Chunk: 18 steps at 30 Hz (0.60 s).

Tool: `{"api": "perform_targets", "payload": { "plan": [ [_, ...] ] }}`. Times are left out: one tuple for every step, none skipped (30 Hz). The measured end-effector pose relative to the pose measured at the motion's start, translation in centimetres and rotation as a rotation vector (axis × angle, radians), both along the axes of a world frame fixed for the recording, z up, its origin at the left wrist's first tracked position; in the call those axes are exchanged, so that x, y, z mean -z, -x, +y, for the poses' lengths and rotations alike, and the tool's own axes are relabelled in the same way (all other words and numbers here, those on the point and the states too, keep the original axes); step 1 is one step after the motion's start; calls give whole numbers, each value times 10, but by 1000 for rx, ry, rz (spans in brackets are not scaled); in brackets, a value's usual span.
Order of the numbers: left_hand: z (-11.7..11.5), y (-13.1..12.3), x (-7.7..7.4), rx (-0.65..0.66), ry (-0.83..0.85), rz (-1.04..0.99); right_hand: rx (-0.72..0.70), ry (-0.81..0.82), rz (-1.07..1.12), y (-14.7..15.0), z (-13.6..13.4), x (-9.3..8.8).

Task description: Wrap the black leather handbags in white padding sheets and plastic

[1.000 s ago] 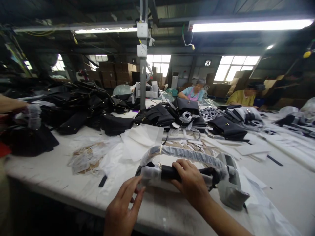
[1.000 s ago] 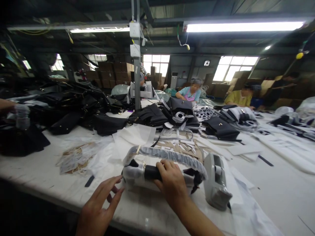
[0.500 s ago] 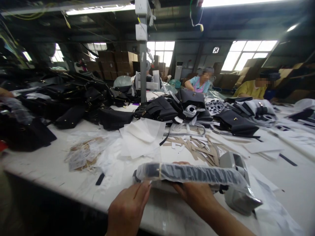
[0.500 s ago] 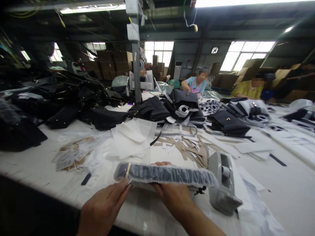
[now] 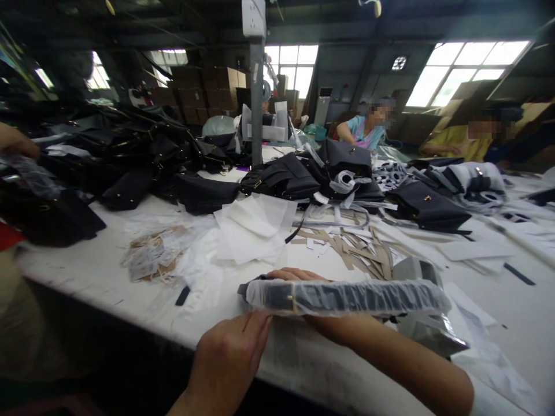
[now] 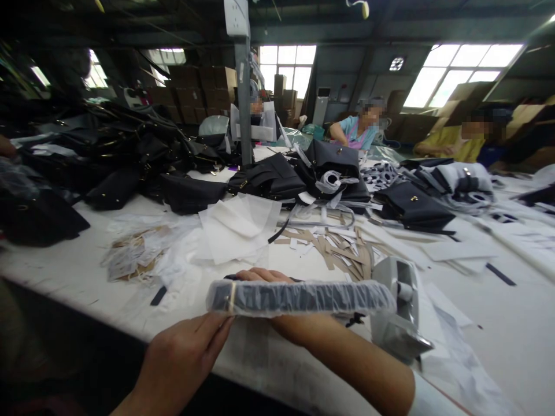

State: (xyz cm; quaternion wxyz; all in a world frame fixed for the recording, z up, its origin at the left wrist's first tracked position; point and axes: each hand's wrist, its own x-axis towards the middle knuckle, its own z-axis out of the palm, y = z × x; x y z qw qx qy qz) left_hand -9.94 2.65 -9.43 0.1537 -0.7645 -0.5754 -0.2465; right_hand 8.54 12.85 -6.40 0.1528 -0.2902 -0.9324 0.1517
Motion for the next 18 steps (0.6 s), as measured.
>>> {"api": "perform_targets", "payload": {
  "plan": [
    [-1, -1, -2, -24, 30, 6, -4, 5, 1, 0, 1, 1],
    [-1, -1, -5, -27, 55, 4, -10, -17, 8, -1, 2, 5],
    [-2, 0, -8, -2, 87, -14, -15, -59, 13, -4, 3, 9],
    [-4, 2, -12, 49, 122, -59, -21, -110, 8, -7, 4, 14],
    [-5, 6, -17, 111, 157, -128, -27, -160, -6, -11, 5, 19],
    [-5, 11, -23, 161, 185, -214, -31, -208, -18, -14, 6, 24],
    [-5, 16, -30, 181, 196, -309, -34, -244, -27, -18, 6, 28],
    [-4, 22, -36, 160, 193, -404, -50, -262, -26, -20, 6, 30],
    [-1, 28, -43, 110, 171, -487, -72, -272, -9, -22, 7, 30],
    [4, 34, -48, 52, 140, -553, -96, -276, 19, -22, 7, 30],
    [12, 39, -52, 28, 138, -591, -122, -275, 51, -21, 7, 29],
    [21, 43, -55, 47, 163, -604, -149, -271, 79, -20, 6, 27],
    [32, 47, -57, 104, 234, -596, -170, -264, 98, -18, 6, 26],
    [44, 50, -58, 195, 349, -572, -179, -257, 111, -17, 6, 26],
    [56, 53, -58, 297, 481, -544, -177, -253, 127, -16, 5, 26],
    [68, 55, -59, 394, 614, -508, -171, -246, 145, -15, 5, 26],
    [80, 56, -61, 478, 724, -455, -163, -234, 163, -15, 4, 27],
    [90, 55, -63, 550, 806, -385, -158, -219, 180, -16, 4, 29]
  ]
}}
